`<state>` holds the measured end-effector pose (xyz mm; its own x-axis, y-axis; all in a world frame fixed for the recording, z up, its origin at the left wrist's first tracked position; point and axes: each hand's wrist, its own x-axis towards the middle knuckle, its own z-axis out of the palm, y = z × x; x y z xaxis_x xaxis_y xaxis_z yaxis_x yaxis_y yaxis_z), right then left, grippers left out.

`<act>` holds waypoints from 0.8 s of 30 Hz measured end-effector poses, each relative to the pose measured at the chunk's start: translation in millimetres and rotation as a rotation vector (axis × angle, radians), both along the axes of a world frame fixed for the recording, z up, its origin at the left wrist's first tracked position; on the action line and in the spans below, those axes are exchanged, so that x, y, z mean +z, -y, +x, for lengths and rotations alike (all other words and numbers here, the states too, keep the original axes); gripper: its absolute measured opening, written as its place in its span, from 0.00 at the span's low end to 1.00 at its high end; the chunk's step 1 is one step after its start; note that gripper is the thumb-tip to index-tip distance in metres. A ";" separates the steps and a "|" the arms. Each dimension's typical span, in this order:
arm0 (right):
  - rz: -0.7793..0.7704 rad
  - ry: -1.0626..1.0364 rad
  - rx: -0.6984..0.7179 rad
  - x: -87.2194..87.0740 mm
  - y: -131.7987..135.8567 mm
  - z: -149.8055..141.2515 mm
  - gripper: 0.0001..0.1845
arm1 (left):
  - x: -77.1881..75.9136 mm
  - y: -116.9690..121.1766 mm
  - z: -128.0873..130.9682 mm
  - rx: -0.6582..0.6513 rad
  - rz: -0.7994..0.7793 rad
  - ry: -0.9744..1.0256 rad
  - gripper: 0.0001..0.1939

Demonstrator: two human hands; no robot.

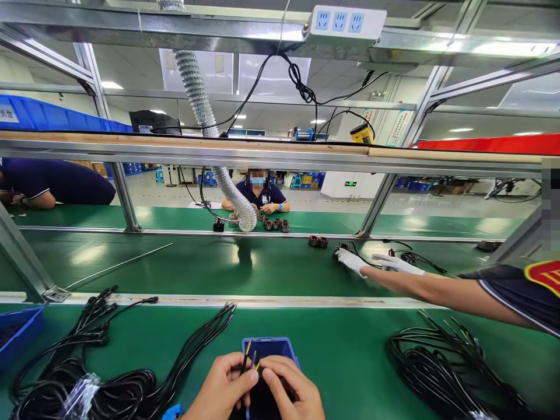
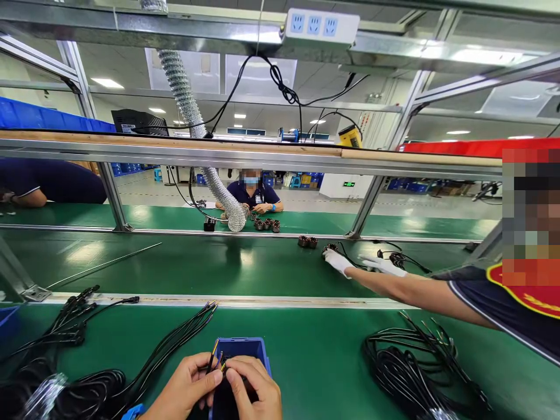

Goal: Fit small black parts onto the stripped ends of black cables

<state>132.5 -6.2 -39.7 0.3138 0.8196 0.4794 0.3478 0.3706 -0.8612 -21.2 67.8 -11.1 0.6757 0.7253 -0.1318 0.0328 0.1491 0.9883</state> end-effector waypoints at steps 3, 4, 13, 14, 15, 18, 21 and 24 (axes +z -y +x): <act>0.004 -0.022 -0.007 2.9 -0.2 4.7 0.10 | -2.2 0.0 0.1 0.006 -0.004 0.018 0.32; -0.004 -0.037 0.003 3.2 -0.3 5.4 0.10 | -4.0 0.0 0.4 0.006 -0.005 0.019 0.32; 0.031 0.046 0.007 2.0 -0.2 4.4 0.09 | -13.1 -0.6 3.4 0.028 -0.012 0.006 0.34; 0.059 0.112 0.000 3.4 -0.2 4.8 0.08 | -9.5 0.0 2.6 0.021 -0.012 0.006 0.34; 0.099 0.194 -0.014 5.5 -0.1 5.5 0.08 | -5.8 0.6 1.7 0.014 -0.011 0.006 0.33; 0.216 0.519 -0.062 14.8 1.0 11.2 0.15 | 0.9 2.1 0.0 0.005 -0.008 0.009 0.32; 0.183 0.792 -0.098 21.5 2.4 19.3 0.21 | -0.6 1.9 0.2 0.024 -0.003 0.039 0.32; 0.068 0.873 -0.160 15.2 -0.6 20.5 0.20 | -3.5 1.2 0.9 0.060 -0.017 0.059 0.30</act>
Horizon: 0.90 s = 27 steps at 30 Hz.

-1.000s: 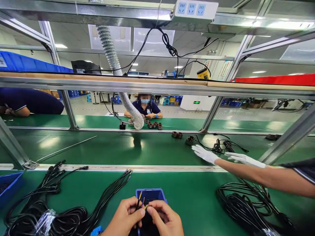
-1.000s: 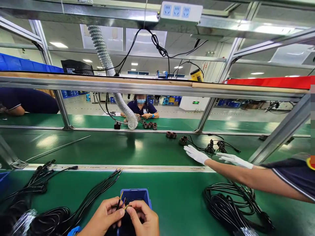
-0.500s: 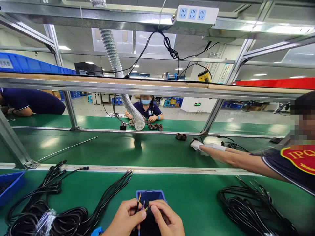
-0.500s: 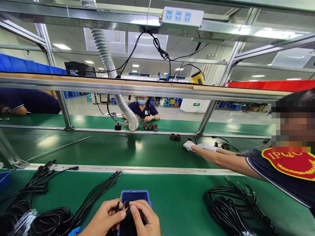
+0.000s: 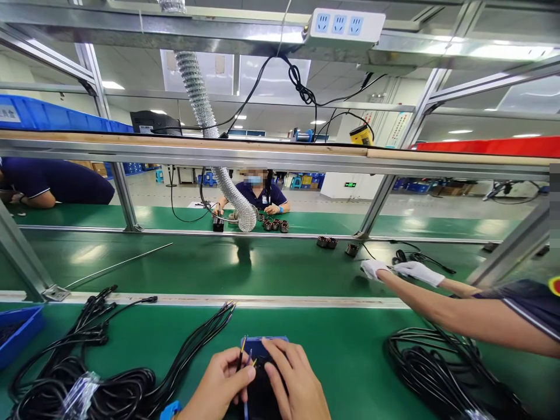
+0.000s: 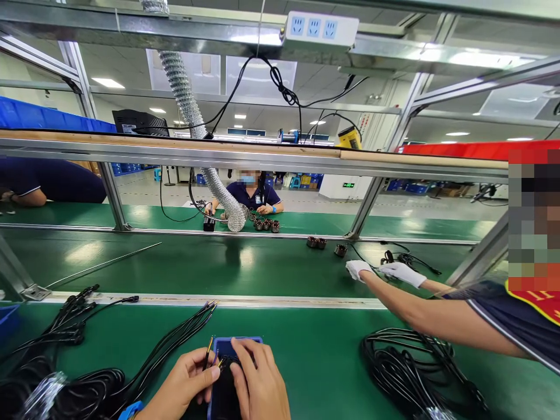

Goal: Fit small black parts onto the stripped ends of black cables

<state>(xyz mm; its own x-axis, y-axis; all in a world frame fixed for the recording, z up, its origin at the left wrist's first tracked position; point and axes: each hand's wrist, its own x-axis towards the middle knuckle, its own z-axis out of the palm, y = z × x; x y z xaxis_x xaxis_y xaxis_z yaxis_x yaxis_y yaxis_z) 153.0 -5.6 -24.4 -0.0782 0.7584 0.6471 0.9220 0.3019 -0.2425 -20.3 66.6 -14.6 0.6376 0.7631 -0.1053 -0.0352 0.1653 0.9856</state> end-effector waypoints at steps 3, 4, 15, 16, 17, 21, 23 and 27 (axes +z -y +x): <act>-0.128 0.130 -0.077 -18.6 -8.8 -10.6 0.09 | 3.2 1.0 0.0 0.010 -0.028 -0.033 0.29; -0.165 0.192 -0.096 -25.3 -12.0 -15.2 0.07 | 5.6 1.6 -0.1 0.006 -0.034 -0.049 0.28; -0.182 -0.002 0.073 -6.1 -1.1 3.4 0.11 | 12.1 3.0 0.0 -0.035 0.008 -0.101 0.24; -0.150 -0.058 0.099 -0.7 1.3 6.6 0.10 | 11.5 2.9 -0.3 -0.040 0.023 -0.109 0.23; -0.112 -0.097 0.107 3.8 3.2 9.0 0.10 | 10.9 2.9 -0.6 -0.041 0.036 -0.112 0.22; 0.011 -0.118 0.087 12.7 6.4 12.0 0.10 | 9.6 2.6 -1.6 -0.042 0.061 -0.098 0.20; 0.022 -0.097 0.088 13.1 5.7 10.8 0.10 | 9.5 2.3 -1.8 -0.038 0.060 -0.094 0.21; 0.017 -0.078 0.095 11.9 4.0 8.9 0.09 | 10.5 1.8 -1.7 -0.038 0.079 -0.092 0.21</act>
<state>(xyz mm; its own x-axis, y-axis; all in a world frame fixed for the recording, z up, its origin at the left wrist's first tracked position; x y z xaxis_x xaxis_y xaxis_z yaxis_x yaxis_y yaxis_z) 161.9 -9.6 -12.6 -0.0977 0.7387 0.6669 0.8676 0.3915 -0.3067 -22.1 64.7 -4.1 0.6563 0.7471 -0.1053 0.0612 0.0865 0.9944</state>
